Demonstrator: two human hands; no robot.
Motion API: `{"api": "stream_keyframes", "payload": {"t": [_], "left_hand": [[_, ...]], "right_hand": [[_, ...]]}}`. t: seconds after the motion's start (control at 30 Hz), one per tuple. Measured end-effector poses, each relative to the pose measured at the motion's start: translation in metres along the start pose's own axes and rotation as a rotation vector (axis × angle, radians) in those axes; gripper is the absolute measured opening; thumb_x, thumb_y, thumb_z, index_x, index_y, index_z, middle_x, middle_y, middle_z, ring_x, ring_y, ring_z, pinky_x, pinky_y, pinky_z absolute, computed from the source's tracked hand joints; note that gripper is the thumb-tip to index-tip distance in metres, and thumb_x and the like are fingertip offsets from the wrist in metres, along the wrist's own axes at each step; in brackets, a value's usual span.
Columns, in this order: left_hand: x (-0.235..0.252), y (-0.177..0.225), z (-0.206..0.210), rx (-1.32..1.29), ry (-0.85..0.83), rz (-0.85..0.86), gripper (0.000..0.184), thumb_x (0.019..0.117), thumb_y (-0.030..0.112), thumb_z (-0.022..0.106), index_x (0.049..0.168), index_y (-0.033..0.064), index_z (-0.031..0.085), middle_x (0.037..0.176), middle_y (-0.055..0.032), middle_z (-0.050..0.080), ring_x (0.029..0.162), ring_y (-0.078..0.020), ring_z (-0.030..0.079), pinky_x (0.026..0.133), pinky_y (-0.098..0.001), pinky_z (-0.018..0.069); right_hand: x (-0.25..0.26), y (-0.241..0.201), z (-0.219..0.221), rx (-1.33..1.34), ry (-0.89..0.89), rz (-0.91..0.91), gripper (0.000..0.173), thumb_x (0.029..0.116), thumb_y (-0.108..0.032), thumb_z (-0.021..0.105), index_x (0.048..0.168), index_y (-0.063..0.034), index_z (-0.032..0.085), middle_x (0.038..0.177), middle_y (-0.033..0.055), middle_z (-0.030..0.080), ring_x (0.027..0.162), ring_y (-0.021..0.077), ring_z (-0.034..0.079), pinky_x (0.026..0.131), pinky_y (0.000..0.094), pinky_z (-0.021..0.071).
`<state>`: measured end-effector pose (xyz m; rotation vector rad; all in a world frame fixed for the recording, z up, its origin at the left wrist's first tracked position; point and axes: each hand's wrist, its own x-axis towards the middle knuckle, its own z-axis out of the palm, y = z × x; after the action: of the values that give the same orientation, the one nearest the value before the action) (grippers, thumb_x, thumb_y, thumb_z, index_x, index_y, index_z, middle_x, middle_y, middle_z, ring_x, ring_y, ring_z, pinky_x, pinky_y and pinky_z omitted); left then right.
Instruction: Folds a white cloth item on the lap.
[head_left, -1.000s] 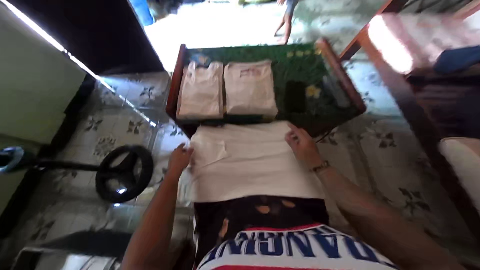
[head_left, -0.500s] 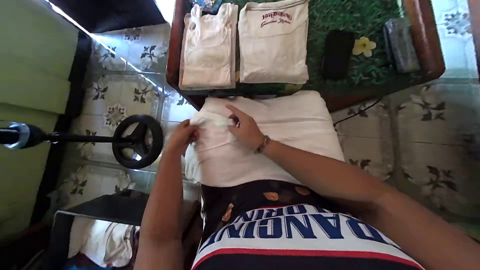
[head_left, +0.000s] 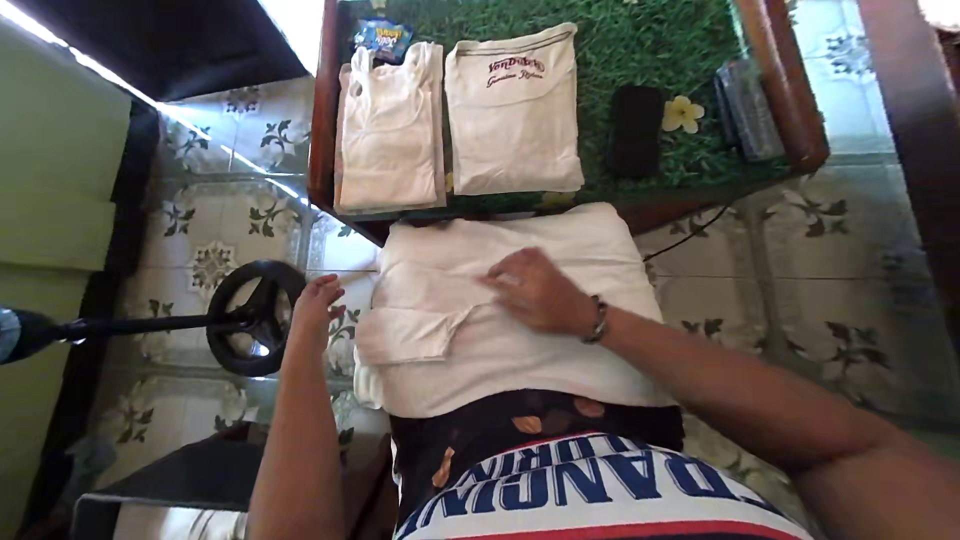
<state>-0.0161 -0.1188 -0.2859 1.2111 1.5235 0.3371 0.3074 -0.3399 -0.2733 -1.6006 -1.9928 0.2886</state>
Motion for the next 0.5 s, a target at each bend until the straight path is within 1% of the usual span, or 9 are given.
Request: {"api": "stream_keyframes", "payload": {"t": [0.07,0.13,0.2,0.3,0.33,0.37,0.4,0.47,0.5], "left_hand": [[0.018,0.028,0.015,0.095,-0.055,0.015,0.044,0.1099,0.029,0.044,0.145,0.0021,0.047,0.139,-0.0208,0.056,0.122,-0.0292,0.058,0.099,-0.047,0.0483],[0.041,0.048,0.036,0.212,-0.119,0.014,0.053,0.1089,0.04,0.045,0.146,0.0022,0.048,0.144,-0.0241,0.052,0.13,-0.0371,0.052,0.105,-0.0559,0.0425],[0.064,0.062,0.06,0.252,-0.166,-0.054,0.064,0.1055,0.05,0.049,0.147,0.0011,0.047,0.145,-0.0273,0.05,0.133,-0.0429,0.049,0.107,-0.0631,0.0385],[0.071,0.085,0.094,0.287,-0.214,-0.161,0.065,0.1018,0.054,0.053,0.142,0.0027,0.051,0.136,-0.023,0.058,0.122,-0.0362,0.058,0.1,-0.057,0.0475],[0.059,0.102,0.1,0.367,-0.269,-0.185,0.061,0.105,0.049,0.049,0.144,0.0028,0.05,0.141,-0.0219,0.056,0.128,-0.0346,0.055,0.106,-0.0549,0.0446],[0.043,0.123,0.102,0.46,-0.348,-0.202,0.057,0.109,0.041,0.045,0.149,-0.0001,0.044,0.151,-0.0239,0.046,0.141,-0.0362,0.044,0.116,-0.0546,0.0326],[0.037,0.132,0.105,0.596,-0.4,-0.155,0.055,0.1106,0.036,0.042,0.15,-0.0021,0.042,0.154,-0.0255,0.043,0.145,-0.0378,0.039,0.119,-0.0548,0.0271],[0.055,0.105,0.113,0.761,-0.345,0.08,0.049,0.1093,0.034,0.047,0.138,-0.0042,0.056,0.138,-0.0285,0.057,0.13,-0.0402,0.054,0.111,-0.0566,0.0385],[0.069,0.094,0.114,0.745,-0.346,0.098,0.046,0.1081,0.032,0.05,0.135,-0.0044,0.057,0.133,-0.0277,0.059,0.125,-0.0383,0.056,0.108,-0.0551,0.0411]], "right_hand": [[-0.01,0.053,-0.035,-0.091,-0.115,0.332,0.035,0.1009,-0.011,0.053,0.132,-0.0044,0.067,0.129,0.0228,0.065,0.125,0.0429,0.059,0.106,0.0626,0.0421],[-0.02,0.104,-0.062,-0.091,-0.152,0.63,0.037,0.1014,-0.004,0.051,0.136,-0.0031,0.064,0.137,0.0255,0.06,0.13,0.0463,0.053,0.105,0.0666,0.0395],[-0.036,0.139,-0.079,0.053,-0.18,0.852,0.036,0.1076,-0.01,0.045,0.14,-0.0038,0.06,0.142,0.0229,0.057,0.135,0.0414,0.052,0.113,0.0611,0.0375],[-0.061,0.171,-0.079,0.324,-0.205,1.06,0.041,0.1119,-0.024,0.04,0.142,-0.0036,0.058,0.144,0.0219,0.057,0.137,0.0376,0.051,0.116,0.0564,0.0352],[-0.065,0.174,-0.076,0.417,-0.18,1.128,0.04,0.1117,-0.023,0.041,0.142,-0.0019,0.057,0.144,0.0229,0.056,0.136,0.0369,0.051,0.115,0.0545,0.0353],[-0.069,0.176,-0.073,0.507,-0.153,1.176,0.039,0.1112,-0.018,0.041,0.144,-0.0008,0.054,0.145,0.0235,0.054,0.136,0.036,0.05,0.115,0.0525,0.0356],[-0.074,0.18,-0.07,0.573,-0.129,1.203,0.039,0.1102,-0.015,0.042,0.145,-0.0014,0.053,0.145,0.023,0.054,0.134,0.0347,0.051,0.113,0.051,0.0374],[-0.081,0.188,-0.065,0.623,-0.109,1.199,0.037,0.108,-0.013,0.047,0.142,-0.0035,0.056,0.141,0.0213,0.057,0.129,0.0329,0.055,0.109,0.0504,0.0422],[-0.082,0.19,-0.066,0.627,-0.114,1.185,0.035,0.1062,-0.011,0.049,0.14,-0.0023,0.058,0.138,0.0221,0.059,0.126,0.0334,0.057,0.108,0.051,0.0433]]}}
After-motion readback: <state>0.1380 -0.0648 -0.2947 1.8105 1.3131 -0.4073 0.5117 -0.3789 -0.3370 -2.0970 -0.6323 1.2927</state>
